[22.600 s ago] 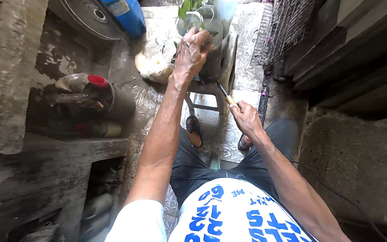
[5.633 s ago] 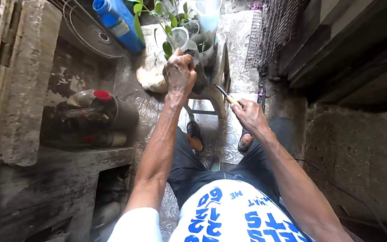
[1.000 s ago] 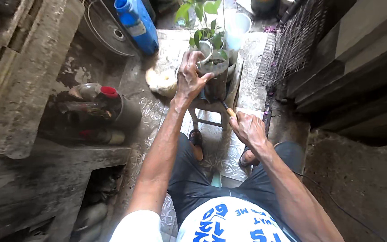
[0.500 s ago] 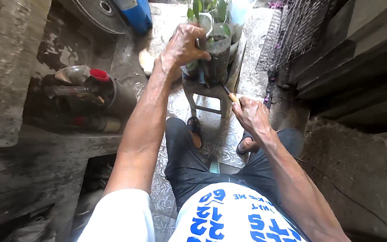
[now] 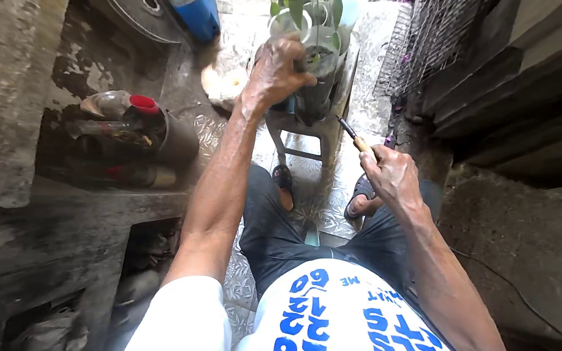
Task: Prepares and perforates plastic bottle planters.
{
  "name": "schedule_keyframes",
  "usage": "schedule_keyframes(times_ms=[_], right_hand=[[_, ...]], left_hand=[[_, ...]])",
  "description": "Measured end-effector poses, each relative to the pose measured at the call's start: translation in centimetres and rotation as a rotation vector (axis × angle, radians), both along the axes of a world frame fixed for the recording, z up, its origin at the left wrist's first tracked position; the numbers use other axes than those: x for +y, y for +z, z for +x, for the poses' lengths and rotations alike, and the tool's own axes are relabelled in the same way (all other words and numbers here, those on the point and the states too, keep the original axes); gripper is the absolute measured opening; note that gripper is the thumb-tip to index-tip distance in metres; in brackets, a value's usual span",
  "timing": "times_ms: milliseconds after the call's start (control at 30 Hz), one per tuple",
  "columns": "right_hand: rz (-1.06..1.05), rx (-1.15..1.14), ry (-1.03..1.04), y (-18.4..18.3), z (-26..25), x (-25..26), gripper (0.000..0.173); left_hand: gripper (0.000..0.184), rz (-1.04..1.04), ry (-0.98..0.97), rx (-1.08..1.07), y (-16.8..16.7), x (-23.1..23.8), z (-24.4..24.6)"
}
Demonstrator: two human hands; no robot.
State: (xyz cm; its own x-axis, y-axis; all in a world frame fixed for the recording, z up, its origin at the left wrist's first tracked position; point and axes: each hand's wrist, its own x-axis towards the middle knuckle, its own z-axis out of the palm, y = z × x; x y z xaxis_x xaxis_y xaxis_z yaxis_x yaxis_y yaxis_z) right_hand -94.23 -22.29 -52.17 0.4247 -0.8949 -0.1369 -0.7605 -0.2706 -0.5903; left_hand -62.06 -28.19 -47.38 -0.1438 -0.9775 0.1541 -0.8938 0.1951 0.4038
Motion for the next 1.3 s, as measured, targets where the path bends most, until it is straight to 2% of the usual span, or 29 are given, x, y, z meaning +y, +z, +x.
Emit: schedule_keyframes(times_ms=[333,633,1300], right_hand=[[-0.003,-0.071,0.037,0.1,0.0,2.7,0.039],[-0.036,-0.031,0.083,-0.6,1.7,2.3,0.038],[-0.038,-0.047,0.066,-1.5,2.5,2.8,0.044]], left_hand=[[0.036,0.023,0.277,-0.1,0.2,1.7,-3.8],[0.036,0.123,0.447,-0.134,0.6,0.4,-5.7],[0.04,0.223,0.447,-0.097,1.2,-1.4,-5.1]])
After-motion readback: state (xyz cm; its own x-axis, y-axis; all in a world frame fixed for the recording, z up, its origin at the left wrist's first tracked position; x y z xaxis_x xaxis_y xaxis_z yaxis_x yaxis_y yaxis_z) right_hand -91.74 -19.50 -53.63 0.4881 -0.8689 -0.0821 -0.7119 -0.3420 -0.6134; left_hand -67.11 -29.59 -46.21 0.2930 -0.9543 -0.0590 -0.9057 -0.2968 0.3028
